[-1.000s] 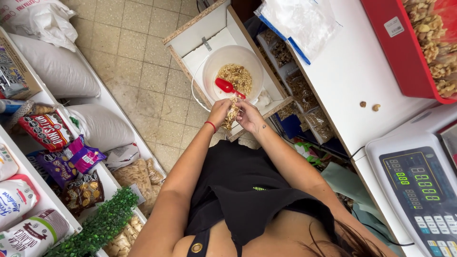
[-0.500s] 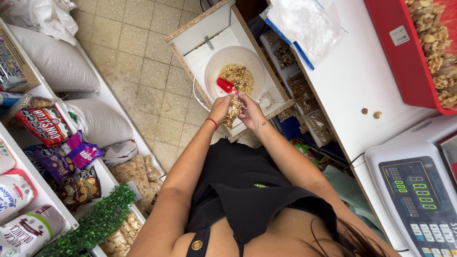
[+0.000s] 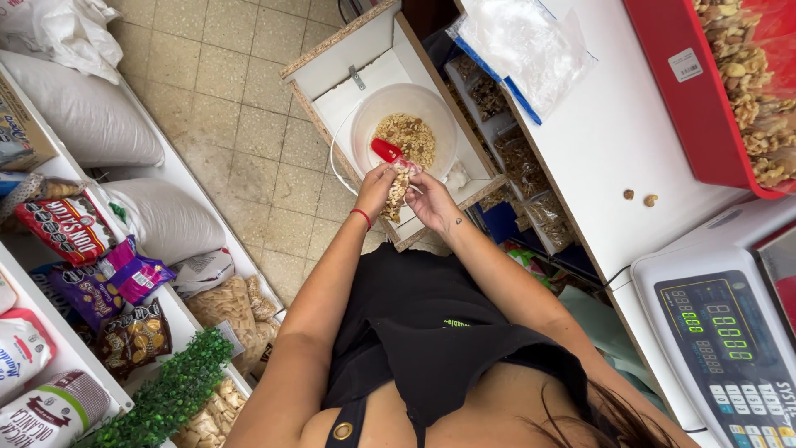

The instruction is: The person is scooping nuts from a large red bin into small plastic bags, weighing each bag on a digital scale to ensure correct weight, and then placing them back into the bin.

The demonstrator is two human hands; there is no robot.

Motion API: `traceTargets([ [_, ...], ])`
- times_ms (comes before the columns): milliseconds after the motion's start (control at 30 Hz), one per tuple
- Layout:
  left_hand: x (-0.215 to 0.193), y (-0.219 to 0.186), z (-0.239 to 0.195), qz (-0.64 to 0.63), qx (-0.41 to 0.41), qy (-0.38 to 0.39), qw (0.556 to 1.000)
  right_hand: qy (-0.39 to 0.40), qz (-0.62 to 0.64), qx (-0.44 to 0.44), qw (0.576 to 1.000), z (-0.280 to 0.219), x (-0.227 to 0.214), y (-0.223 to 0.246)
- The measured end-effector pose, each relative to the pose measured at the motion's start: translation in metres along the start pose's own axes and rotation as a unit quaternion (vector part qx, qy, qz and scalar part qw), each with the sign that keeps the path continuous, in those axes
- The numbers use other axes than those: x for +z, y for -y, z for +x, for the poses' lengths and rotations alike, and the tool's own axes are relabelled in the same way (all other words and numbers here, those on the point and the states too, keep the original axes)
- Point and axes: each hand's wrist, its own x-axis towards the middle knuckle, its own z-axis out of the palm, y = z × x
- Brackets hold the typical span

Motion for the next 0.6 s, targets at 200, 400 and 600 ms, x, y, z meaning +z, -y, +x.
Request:
traceTargets([
  [200, -0.003, -0.006, -0.009, 0.024, 0.024, -0.011, 0.999, 0.006, -0.021, -0.009, 1.0, 0.012, -0.009, -0.006],
  [400, -0.003, -0.005, -0.007, 0.021, 0.041, -0.017, 0.999, 0.01, -0.039, -0.022, 0.999, 0.008, -0.001, -0.005],
  [600, -0.005, -0.044, -0.034, 0.026, 0.057, -0.008, 0.998, 0.01, -0.047, -0.025, 0.999, -0.002, 0.007, 0.0],
])
